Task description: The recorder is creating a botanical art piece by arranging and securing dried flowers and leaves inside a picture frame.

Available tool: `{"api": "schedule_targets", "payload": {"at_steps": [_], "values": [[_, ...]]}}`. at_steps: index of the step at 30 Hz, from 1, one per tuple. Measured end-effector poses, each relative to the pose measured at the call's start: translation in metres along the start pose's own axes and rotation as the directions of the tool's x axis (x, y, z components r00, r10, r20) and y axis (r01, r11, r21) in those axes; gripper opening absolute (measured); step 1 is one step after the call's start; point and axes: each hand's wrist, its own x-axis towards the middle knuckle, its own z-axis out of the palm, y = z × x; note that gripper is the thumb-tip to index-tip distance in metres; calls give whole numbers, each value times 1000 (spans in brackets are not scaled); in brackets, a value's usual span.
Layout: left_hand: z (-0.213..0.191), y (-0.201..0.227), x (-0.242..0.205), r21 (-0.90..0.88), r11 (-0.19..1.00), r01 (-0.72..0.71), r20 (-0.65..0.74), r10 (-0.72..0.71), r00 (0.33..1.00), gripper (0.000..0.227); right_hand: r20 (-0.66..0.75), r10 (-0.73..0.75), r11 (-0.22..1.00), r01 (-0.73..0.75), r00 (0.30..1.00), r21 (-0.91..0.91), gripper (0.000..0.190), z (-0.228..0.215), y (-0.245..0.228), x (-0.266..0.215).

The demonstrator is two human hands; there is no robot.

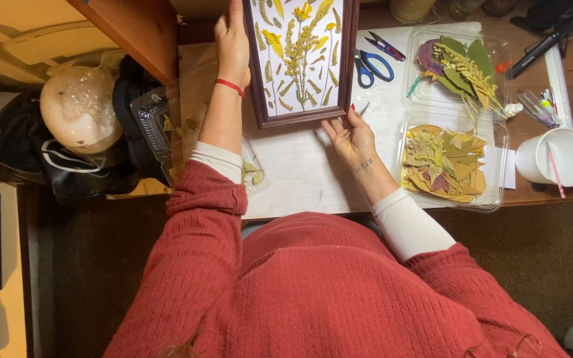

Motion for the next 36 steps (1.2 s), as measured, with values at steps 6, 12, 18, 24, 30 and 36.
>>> {"api": "schedule_targets", "payload": {"at_steps": [6, 12, 18, 24, 30, 36], "values": [[6, 0, -17, 89, 996, 3, -39, 0, 999, 67, -22, -10, 1000, 10, 1000, 7, 17, -10, -1, -21], [8, 3, -25, -10, 1000, 22, 53, -22, 998, 64, -27, -6, 999, 7, 1000, 32, 17, -10, -3, -30], [4, 1, -29, 33, 999, 20, 40, -22, 999, 64, -12, -8, 1000, 8, 1000, -1, 17, -10, -3, -36], [4, 2, -31, 66, 997, 46, -33, -44, 999, 65, -1, -6, 1000, 6, 1000, -20, 18, -13, -4, -36], [7, 10, -35, -12, 999, 43, 44, -43, 998, 73, -16, -7, 1000, 7, 1000, -3, 16, -11, -3, -36], [3, 5, -32, 28, 999, 22, 24, -22, 999, 80, 7, -8, 1000, 8, 1000, -15, 15, -12, -4, -35]]}}
